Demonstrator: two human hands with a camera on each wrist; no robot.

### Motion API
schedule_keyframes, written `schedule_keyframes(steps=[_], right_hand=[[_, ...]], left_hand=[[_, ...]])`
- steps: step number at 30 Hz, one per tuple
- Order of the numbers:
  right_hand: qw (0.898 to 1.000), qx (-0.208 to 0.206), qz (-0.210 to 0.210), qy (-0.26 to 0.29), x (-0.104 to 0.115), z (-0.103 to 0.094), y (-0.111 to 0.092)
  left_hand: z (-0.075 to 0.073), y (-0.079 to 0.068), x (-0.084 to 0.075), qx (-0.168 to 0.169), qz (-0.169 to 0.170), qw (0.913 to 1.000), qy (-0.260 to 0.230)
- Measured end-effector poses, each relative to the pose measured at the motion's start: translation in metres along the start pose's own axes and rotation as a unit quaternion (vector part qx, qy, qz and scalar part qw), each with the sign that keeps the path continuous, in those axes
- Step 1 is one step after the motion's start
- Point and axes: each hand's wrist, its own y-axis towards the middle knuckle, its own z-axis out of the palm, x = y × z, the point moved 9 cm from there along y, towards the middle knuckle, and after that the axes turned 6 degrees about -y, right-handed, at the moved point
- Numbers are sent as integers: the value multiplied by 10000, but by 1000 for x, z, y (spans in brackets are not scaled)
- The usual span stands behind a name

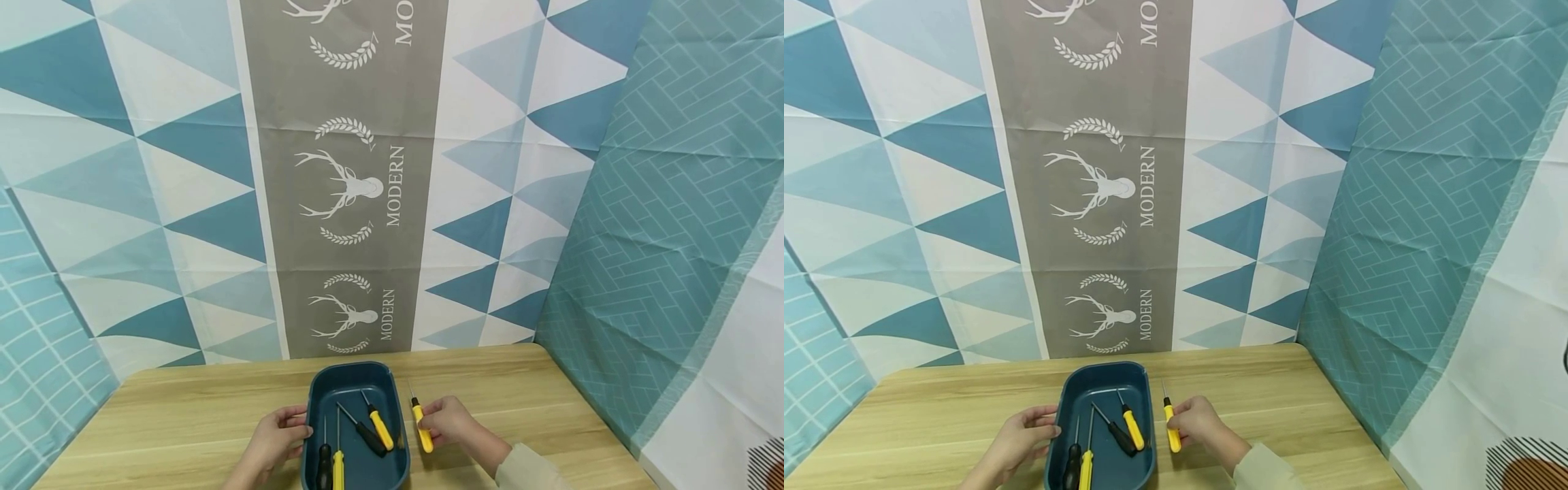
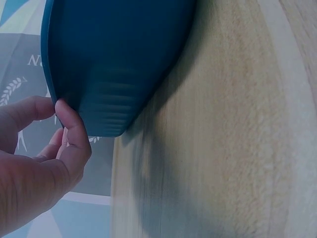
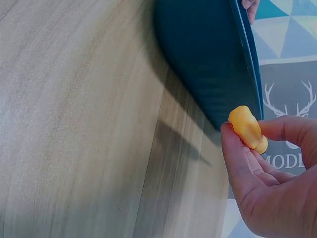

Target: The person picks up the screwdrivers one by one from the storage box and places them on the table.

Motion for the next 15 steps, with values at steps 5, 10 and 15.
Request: schedule_keyframes(steps=[5, 10, 15], right_hand=[[10000, 32, 14, 67, -3, 0, 1], [9999, 53, 43, 149, -6, 0, 2], [9997, 63, 35, 221, -7, 1, 3]], left_hand=[[0, 1, 1, 10, -2, 10000, 5], [0, -1, 0, 11, 4, 10000, -17], [0, -1, 0, 3, -18, 10000, -7]])
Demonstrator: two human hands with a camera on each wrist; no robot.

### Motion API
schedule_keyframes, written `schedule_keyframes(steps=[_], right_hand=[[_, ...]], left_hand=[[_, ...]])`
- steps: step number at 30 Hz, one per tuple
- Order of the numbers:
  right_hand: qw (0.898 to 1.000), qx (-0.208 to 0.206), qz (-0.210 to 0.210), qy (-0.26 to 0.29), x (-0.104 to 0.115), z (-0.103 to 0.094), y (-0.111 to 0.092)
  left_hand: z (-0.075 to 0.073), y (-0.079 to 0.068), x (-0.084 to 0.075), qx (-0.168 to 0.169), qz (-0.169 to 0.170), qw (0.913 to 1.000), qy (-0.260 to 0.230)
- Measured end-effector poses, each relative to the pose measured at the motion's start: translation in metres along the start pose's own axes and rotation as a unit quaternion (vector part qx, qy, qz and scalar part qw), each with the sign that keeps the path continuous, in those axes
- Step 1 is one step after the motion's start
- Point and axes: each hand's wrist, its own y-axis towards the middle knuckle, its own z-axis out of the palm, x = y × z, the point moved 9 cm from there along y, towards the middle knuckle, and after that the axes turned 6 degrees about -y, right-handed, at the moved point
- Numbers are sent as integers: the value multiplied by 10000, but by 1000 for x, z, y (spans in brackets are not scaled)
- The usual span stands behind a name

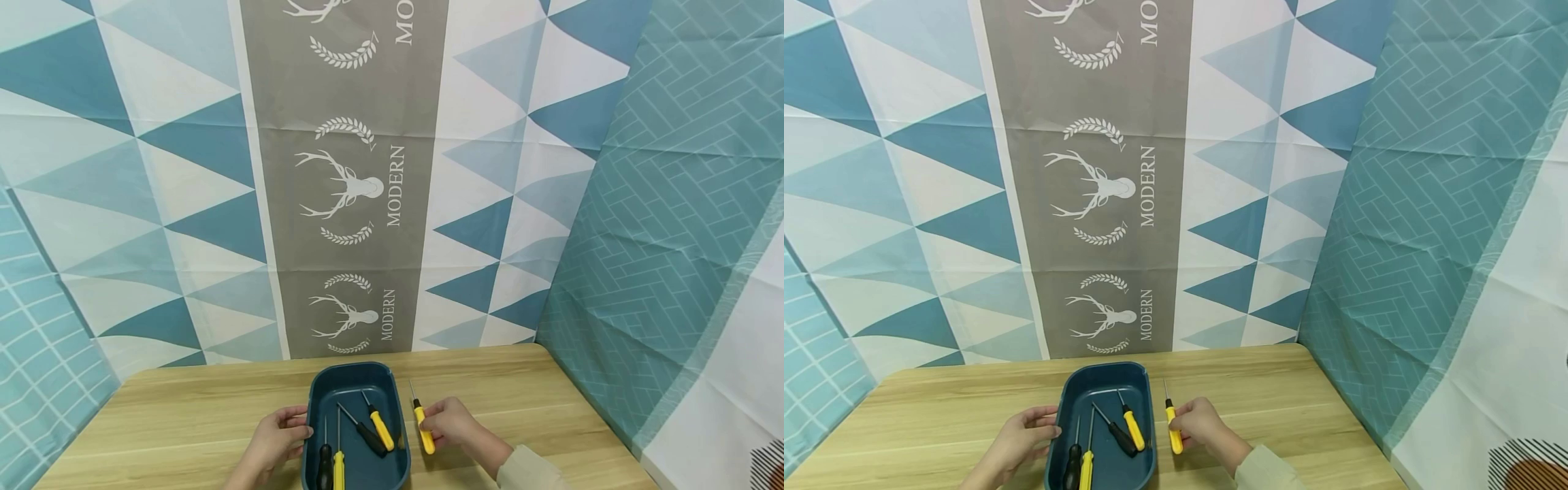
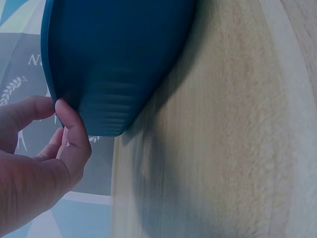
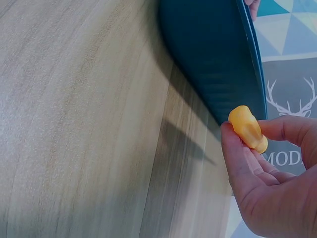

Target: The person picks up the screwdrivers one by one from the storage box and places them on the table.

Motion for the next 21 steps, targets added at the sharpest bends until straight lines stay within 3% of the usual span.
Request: schedule_keyframes(steps=[21], right_hand=[[10000, 23, 56, 4, -6, 4, 1]], left_hand=[[0, 1, 1, 4, -1, 10000, 31]])
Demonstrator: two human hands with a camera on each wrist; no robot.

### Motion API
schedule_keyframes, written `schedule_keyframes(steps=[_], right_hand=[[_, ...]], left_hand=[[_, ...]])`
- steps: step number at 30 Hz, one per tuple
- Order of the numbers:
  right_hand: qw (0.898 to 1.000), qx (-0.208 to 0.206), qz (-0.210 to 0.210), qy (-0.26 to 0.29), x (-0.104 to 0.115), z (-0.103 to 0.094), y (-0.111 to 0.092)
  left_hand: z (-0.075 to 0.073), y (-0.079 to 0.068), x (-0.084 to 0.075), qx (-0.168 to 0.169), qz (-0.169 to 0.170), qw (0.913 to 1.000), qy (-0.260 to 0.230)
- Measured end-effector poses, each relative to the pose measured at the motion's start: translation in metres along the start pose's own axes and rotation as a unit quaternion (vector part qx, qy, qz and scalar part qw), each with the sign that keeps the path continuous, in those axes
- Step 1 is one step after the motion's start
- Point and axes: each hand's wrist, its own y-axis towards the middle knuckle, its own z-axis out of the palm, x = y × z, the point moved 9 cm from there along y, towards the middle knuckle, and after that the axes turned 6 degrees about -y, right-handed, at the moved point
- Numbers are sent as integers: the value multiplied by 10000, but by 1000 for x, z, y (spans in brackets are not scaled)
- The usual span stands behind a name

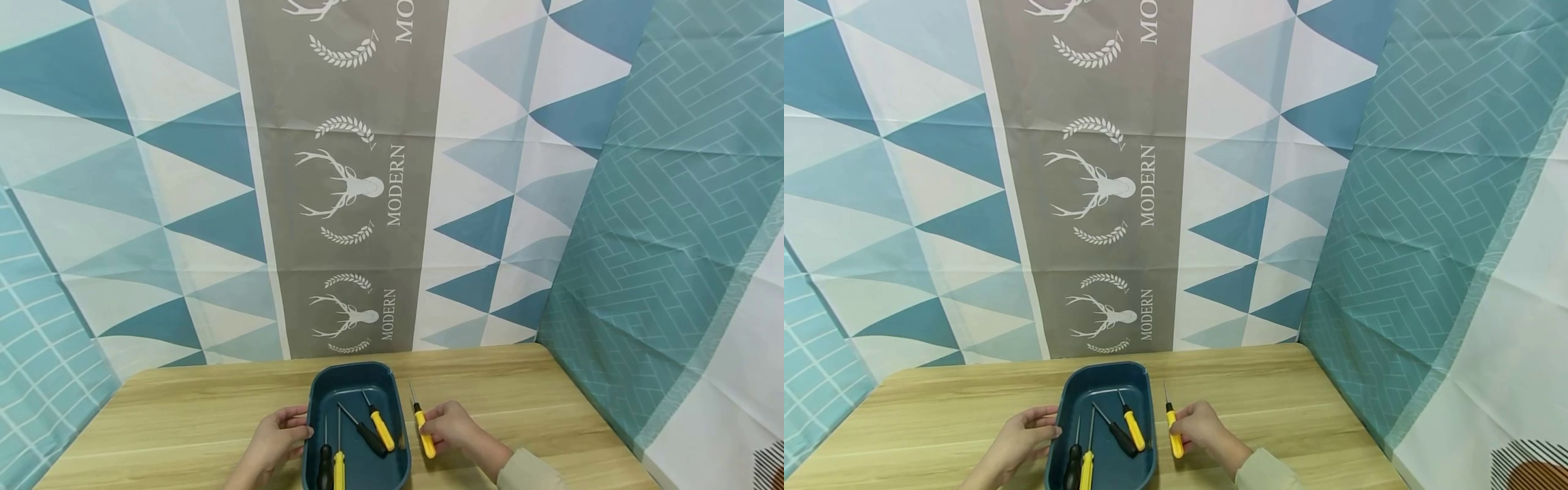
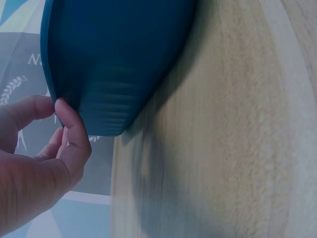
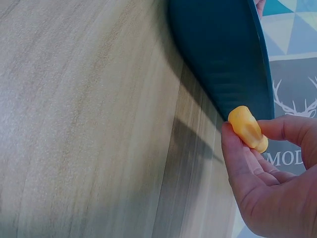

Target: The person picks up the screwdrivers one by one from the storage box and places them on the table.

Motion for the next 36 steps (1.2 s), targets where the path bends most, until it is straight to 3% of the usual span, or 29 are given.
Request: schedule_keyframes(steps=[36], right_hand=[[9995, 66, 299, -25, -10, 4, 1]], left_hand=[[0, -1, 0, 9, -16, 10000, -61]])
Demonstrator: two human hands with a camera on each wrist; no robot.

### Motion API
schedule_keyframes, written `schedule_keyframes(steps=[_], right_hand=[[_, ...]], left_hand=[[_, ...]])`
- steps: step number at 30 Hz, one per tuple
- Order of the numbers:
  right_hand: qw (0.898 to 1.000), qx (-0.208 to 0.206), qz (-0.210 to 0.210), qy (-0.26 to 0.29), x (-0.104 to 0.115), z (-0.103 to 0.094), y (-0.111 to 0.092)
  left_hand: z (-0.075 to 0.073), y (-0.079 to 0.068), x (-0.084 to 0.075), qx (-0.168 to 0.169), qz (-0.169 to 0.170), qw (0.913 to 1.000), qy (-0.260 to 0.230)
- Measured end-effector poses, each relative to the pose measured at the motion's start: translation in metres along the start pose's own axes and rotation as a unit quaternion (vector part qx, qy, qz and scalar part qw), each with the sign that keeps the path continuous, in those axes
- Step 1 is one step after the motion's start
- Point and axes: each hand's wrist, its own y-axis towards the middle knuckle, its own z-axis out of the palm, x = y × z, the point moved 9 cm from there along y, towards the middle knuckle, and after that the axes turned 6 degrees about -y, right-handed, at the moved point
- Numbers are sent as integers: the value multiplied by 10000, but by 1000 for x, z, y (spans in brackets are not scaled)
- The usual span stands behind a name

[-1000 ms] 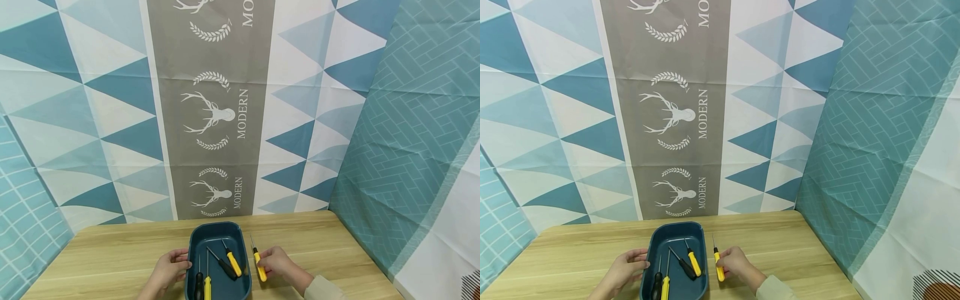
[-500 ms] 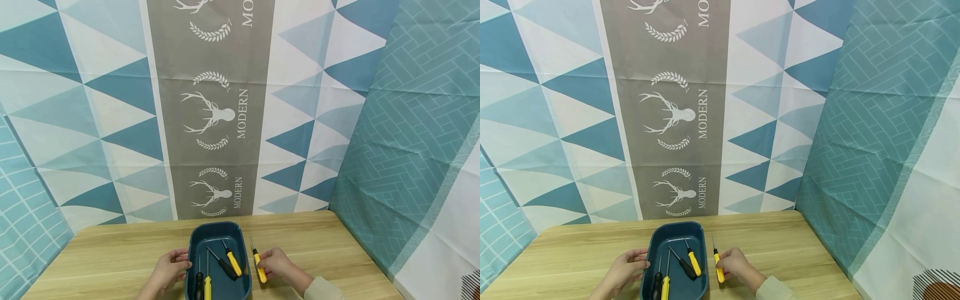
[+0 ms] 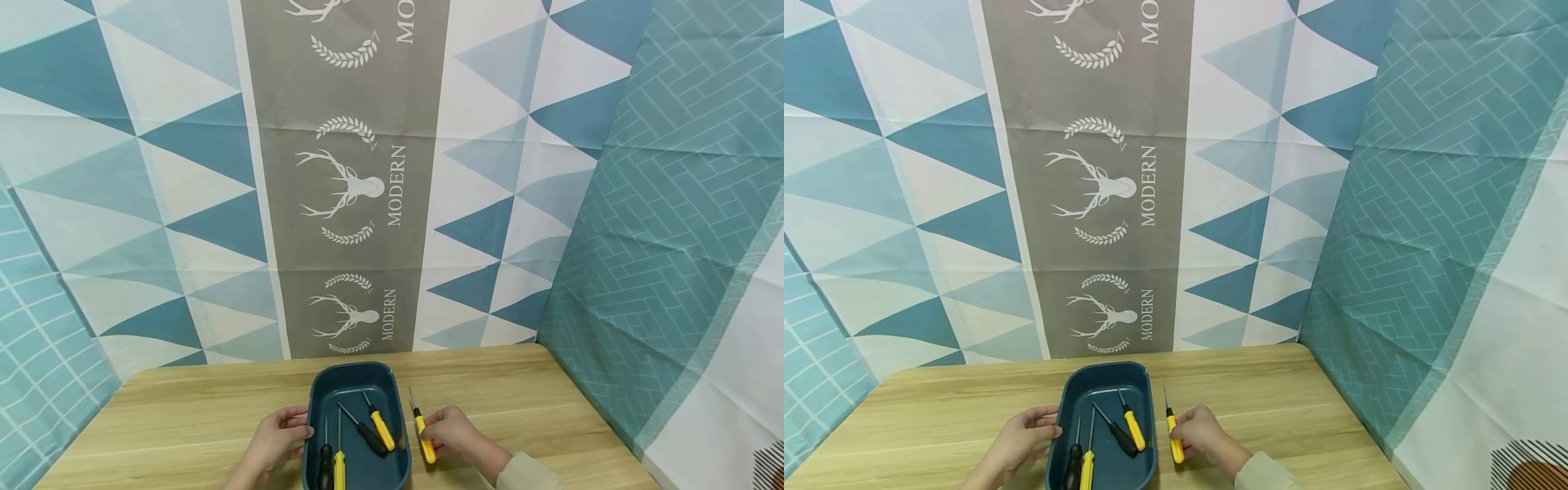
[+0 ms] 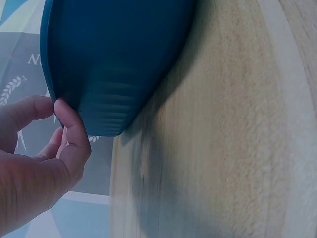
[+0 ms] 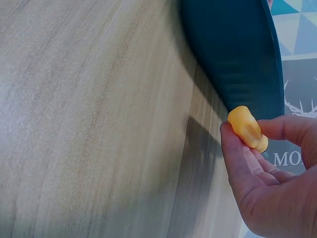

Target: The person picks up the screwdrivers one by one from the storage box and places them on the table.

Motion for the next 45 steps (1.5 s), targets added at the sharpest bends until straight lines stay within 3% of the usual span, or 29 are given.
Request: schedule_keyframes(steps=[45], right_hand=[[9998, 47, 191, -90, -12, 4, 6]], left_hand=[[-1, -1, 0, 11, 94, 9999, -47]])
